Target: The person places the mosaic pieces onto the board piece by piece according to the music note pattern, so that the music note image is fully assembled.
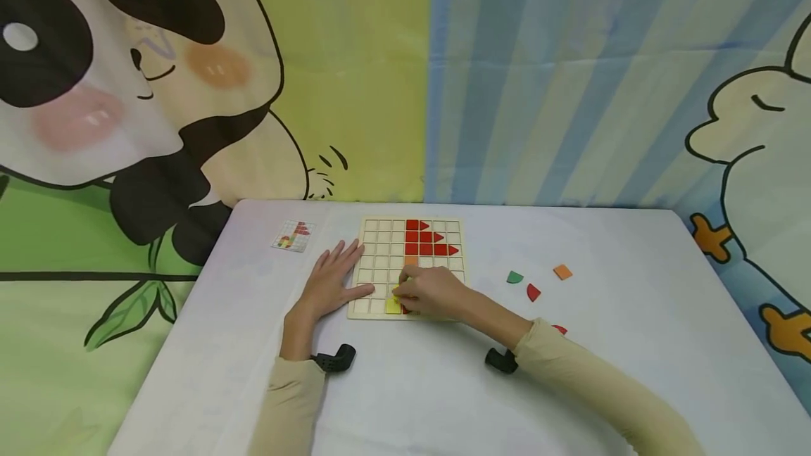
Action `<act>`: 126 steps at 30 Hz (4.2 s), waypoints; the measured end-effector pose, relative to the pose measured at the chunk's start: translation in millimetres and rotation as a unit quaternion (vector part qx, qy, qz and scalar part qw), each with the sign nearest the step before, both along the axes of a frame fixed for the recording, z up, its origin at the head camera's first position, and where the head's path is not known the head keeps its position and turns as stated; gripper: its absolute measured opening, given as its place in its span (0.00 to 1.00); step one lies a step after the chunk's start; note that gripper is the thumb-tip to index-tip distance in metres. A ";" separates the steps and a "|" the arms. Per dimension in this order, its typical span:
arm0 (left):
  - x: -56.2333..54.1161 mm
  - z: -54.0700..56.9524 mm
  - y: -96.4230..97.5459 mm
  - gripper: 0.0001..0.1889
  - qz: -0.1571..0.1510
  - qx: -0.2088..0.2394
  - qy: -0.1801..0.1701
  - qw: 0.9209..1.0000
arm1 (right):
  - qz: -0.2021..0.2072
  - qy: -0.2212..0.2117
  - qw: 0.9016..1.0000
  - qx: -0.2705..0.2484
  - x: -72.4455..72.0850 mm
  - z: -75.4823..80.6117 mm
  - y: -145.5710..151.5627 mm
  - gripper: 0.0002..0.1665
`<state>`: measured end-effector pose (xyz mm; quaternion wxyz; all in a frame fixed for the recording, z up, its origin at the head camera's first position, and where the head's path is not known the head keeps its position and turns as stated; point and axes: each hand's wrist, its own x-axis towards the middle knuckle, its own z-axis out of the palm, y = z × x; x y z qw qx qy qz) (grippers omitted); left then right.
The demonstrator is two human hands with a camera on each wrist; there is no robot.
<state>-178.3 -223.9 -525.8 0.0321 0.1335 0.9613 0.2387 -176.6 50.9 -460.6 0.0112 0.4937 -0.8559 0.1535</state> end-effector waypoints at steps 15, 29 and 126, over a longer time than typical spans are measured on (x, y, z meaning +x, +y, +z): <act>1.7 5.9 2.7 0.50 0.001 0.003 -0.001 1.000 | -0.025 -0.060 0.997 0.046 -7.2 -8.7 -22.9 0.08; 0.3 -2.1 7.6 0.49 0.006 0.002 0.002 1.000 | -0.085 -0.106 0.991 0.012 55.8 15.6 70.5 0.25; -1.8 3.3 2.3 0.48 0.008 -0.004 0.006 1.000 | -0.220 -0.020 0.972 -0.076 44.7 0.9 143.7 0.14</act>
